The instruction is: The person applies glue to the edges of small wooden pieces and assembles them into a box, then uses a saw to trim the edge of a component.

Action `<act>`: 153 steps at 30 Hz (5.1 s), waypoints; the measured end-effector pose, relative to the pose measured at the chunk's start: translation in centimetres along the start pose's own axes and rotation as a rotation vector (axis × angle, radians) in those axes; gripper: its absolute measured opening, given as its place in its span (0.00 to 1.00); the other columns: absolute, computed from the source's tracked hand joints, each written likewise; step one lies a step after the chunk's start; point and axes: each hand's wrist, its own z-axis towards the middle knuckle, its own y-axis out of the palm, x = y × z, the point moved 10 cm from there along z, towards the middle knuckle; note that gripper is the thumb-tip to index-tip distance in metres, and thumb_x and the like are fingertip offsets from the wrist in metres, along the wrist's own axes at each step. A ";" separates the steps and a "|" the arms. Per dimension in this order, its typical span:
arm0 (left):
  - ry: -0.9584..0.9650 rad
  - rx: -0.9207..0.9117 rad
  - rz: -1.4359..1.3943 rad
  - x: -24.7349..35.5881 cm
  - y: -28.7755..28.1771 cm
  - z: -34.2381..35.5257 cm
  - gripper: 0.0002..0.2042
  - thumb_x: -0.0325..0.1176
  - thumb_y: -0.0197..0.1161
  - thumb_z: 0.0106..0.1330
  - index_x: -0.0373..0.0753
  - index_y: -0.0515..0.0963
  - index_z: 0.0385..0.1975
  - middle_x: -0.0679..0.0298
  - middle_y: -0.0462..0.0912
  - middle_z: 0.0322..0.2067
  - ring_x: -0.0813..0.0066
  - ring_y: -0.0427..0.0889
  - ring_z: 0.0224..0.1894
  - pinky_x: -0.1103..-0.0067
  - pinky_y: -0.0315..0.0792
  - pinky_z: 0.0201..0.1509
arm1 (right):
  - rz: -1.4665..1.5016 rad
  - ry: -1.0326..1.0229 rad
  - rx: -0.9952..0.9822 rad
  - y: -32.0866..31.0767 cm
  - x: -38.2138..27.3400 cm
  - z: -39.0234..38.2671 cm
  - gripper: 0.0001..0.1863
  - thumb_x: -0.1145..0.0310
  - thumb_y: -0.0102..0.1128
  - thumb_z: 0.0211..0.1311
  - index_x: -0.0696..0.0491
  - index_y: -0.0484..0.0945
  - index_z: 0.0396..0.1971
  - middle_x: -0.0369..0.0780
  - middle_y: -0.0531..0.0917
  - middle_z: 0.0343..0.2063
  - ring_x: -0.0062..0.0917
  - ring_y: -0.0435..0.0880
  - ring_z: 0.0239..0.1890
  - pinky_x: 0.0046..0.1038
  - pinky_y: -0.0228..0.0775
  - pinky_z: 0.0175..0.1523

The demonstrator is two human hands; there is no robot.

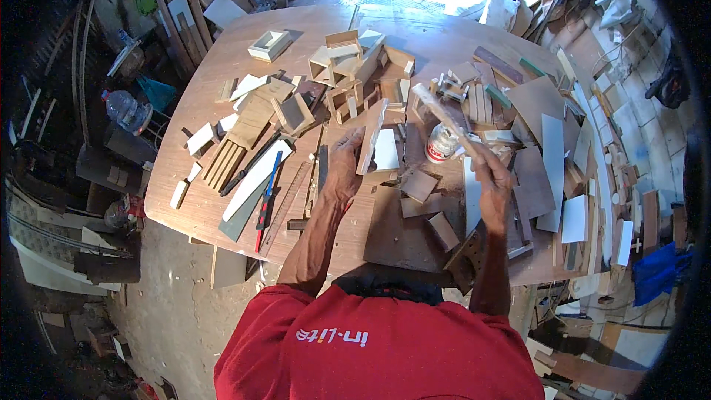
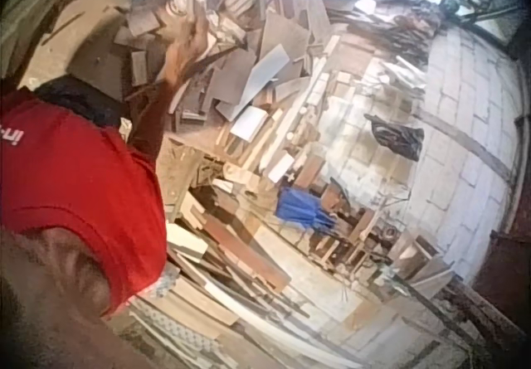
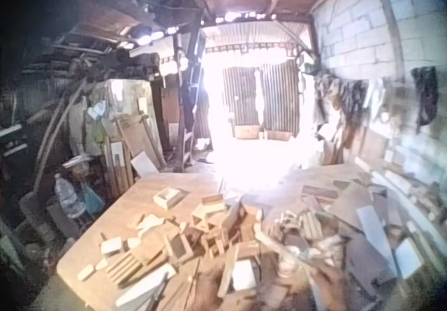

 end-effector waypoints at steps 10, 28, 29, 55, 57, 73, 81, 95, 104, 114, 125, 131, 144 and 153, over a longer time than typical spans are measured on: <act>-0.092 0.018 -0.108 -1.0 2.3 0.0 0.15 0.41 0.46 0.73 0.34 0.71 0.36 0.71 0.59 0.15 0.80 0.58 0.17 0.82 0.55 0.20 | 0.009 -0.083 -0.089 3.5 -1.0 -0.4 0.15 0.68 0.52 0.68 0.56 0.79 0.50 0.41 0.82 0.45 0.25 0.77 0.48 0.25 0.66 0.54; -0.108 0.061 -0.112 -1.3 1.5 -0.1 0.14 0.40 0.46 0.73 0.33 0.71 0.37 0.70 0.63 0.17 0.79 0.61 0.19 0.82 0.57 0.23 | -0.025 -0.099 -0.133 3.6 -0.8 -2.8 0.14 0.69 0.55 0.66 0.57 0.80 0.48 0.43 0.82 0.42 0.29 0.77 0.48 0.28 0.65 0.55; -0.110 0.067 -0.116 -1.2 1.7 -0.1 0.14 0.40 0.46 0.73 0.33 0.71 0.37 0.70 0.63 0.17 0.79 0.61 0.19 0.82 0.57 0.23 | -0.026 -0.095 -0.139 3.3 -0.6 -3.1 0.14 0.69 0.55 0.66 0.57 0.80 0.48 0.43 0.82 0.42 0.29 0.77 0.48 0.28 0.65 0.55; -0.107 0.076 -0.245 -2.3 -0.8 1.7 0.13 0.38 0.44 0.73 0.37 0.73 0.35 0.69 0.66 0.17 0.78 0.64 0.20 0.78 0.64 0.26 | 0.526 0.160 -0.179 6.5 1.4 -6.6 0.18 0.67 0.45 0.70 0.63 0.74 0.52 0.32 0.69 0.21 0.12 0.62 0.22 0.16 0.52 0.27; -0.144 0.020 -0.234 -2.7 0.4 1.7 0.13 0.37 0.44 0.73 0.37 0.74 0.35 0.68 0.68 0.18 0.78 0.65 0.21 0.78 0.65 0.27 | 0.603 0.248 -0.214 7.5 2.3 -6.2 0.18 0.67 0.47 0.70 0.63 0.74 0.51 0.31 0.70 0.21 0.11 0.61 0.22 0.16 0.51 0.25; -0.117 0.185 -0.186 -1.9 -0.6 1.1 0.11 0.36 0.47 0.71 0.36 0.73 0.35 0.71 0.63 0.17 0.80 0.62 0.19 0.80 0.63 0.24 | 0.567 0.333 -0.124 6.1 3.7 -7.1 0.13 0.72 0.52 0.66 0.63 0.78 0.45 0.30 0.69 0.20 0.11 0.60 0.18 0.15 0.46 0.21; -0.013 0.209 -0.025 -0.2 -0.8 0.9 0.11 0.39 0.50 0.71 0.39 0.74 0.35 0.72 0.65 0.17 0.81 0.65 0.20 0.80 0.65 0.24 | 0.367 0.291 -0.065 3.8 2.7 -5.6 0.14 0.68 0.55 0.66 0.61 0.79 0.46 0.32 0.76 0.21 0.11 0.68 0.21 0.16 0.57 0.23; -0.071 0.218 -0.110 -0.9 -0.4 0.6 0.11 0.35 0.47 0.71 0.37 0.75 0.33 0.70 0.68 0.20 0.79 0.67 0.21 0.79 0.67 0.25 | 0.439 0.243 -0.155 5.8 3.5 -6.3 0.14 0.69 0.55 0.65 0.63 0.79 0.45 0.32 0.74 0.22 0.12 0.65 0.20 0.16 0.53 0.24; -0.108 0.242 -0.154 -2.5 -2.0 1.3 0.11 0.34 0.47 0.70 0.34 0.74 0.32 0.64 0.74 0.22 0.75 0.72 0.21 0.77 0.69 0.25 | 0.286 0.036 -0.115 4.3 2.3 -6.6 0.13 0.72 0.54 0.66 0.63 0.78 0.46 0.35 0.77 0.26 0.16 0.70 0.27 0.18 0.61 0.33; -0.142 0.321 -0.232 -2.4 -1.5 0.3 0.11 0.32 0.44 0.70 0.35 0.74 0.35 0.64 0.74 0.24 0.74 0.73 0.24 0.76 0.69 0.24 | -0.062 -0.344 -0.076 4.9 -2.8 -6.6 0.12 0.75 0.52 0.65 0.60 0.78 0.46 0.44 0.78 0.38 0.32 0.75 0.43 0.30 0.64 0.52; -0.204 0.122 -0.242 -3.3 0.6 -0.5 0.12 0.36 0.41 0.74 0.33 0.68 0.37 0.70 0.62 0.16 0.78 0.60 0.18 0.79 0.59 0.23 | -0.334 -0.230 0.073 4.2 -1.3 -1.4 0.14 0.71 0.51 0.66 0.59 0.78 0.48 0.48 0.78 0.45 0.39 0.73 0.51 0.34 0.62 0.59; -0.188 0.204 -0.236 -2.8 -0.7 -0.4 0.12 0.34 0.41 0.73 0.33 0.69 0.35 0.70 0.63 0.16 0.77 0.61 0.19 0.80 0.60 0.24 | -0.193 -0.262 -0.076 4.3 -2.5 -3.3 0.14 0.67 0.54 0.67 0.58 0.78 0.48 0.47 0.78 0.45 0.36 0.75 0.48 0.32 0.65 0.55; -0.223 0.061 -0.210 -3.8 0.6 -0.4 0.15 0.40 0.44 0.74 0.33 0.69 0.36 0.69 0.62 0.16 0.77 0.61 0.19 0.79 0.60 0.24 | -0.480 -0.328 0.148 3.8 -1.6 0.1 0.13 0.71 0.50 0.66 0.58 0.78 0.46 0.46 0.78 0.39 0.39 0.75 0.44 0.34 0.64 0.53; -0.211 0.151 -0.231 -3.2 -1.1 0.1 0.11 0.34 0.41 0.73 0.33 0.68 0.38 0.70 0.61 0.16 0.79 0.61 0.18 0.80 0.60 0.23 | -0.123 -0.093 -0.104 4.9 -2.0 -2.3 0.17 0.65 0.50 0.69 0.58 0.77 0.51 0.45 0.81 0.49 0.32 0.77 0.53 0.31 0.63 0.60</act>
